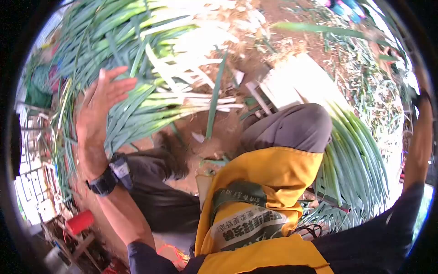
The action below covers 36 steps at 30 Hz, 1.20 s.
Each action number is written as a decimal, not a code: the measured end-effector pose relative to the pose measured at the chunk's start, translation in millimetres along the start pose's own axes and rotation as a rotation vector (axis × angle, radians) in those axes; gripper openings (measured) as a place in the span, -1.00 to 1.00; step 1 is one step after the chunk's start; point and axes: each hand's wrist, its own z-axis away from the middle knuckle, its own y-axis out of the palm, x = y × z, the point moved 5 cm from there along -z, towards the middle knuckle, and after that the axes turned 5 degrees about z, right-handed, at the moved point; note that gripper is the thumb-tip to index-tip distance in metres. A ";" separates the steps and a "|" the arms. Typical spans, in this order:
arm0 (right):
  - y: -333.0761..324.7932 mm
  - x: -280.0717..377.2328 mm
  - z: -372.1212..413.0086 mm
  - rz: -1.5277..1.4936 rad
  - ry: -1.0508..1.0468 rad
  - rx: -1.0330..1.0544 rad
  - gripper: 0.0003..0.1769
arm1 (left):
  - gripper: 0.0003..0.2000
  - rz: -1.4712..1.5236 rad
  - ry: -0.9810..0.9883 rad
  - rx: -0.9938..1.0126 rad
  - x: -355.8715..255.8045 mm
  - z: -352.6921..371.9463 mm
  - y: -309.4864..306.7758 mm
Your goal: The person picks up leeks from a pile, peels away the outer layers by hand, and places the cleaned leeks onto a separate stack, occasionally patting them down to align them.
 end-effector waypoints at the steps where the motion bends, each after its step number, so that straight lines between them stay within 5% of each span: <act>1: 14.5 -9.7 39.7 -0.004 0.031 0.048 -0.43 | -0.41 -0.012 -0.002 0.000 2.5 -6.0 -2.7; 5: 24.8 66.1 91.4 -0.114 -0.124 0.074 -0.54 | -0.39 0.000 0.012 0.032 10.1 -18.4 8.0; 10: 12.4 260.4 19.8 -0.338 -0.755 -0.087 -0.67 | -0.36 0.050 0.003 0.094 29.2 -30.8 20.9; 15: 105.8 427.5 -57.2 -0.540 -1.121 0.050 -0.76 | -0.34 0.120 0.024 0.020 22.3 -27.5 11.4; 19: 202.4 552.6 -97.4 -0.224 -0.924 0.495 -0.72 | -0.33 0.078 0.004 -0.043 14.4 -21.1 -3.2; 22: 267.2 610.4 -126.9 -0.328 -0.924 0.084 -0.68 | -0.35 0.033 0.018 -0.098 4.6 -16.2 -16.1; 29: 363.4 602.3 -147.7 -0.064 -0.314 0.075 -0.39 | -0.38 -0.018 -0.073 -0.215 4.2 -12.4 -33.3; 32: 388.8 591.3 -125.8 0.083 -0.337 0.219 -0.16 | -0.39 -0.035 -0.095 -0.244 6.5 -12.7 -36.8; 36: 379.8 600.0 -117.8 0.011 -0.313 0.497 -0.12 | -0.39 -0.082 -0.082 -0.231 7.7 -17.6 -33.5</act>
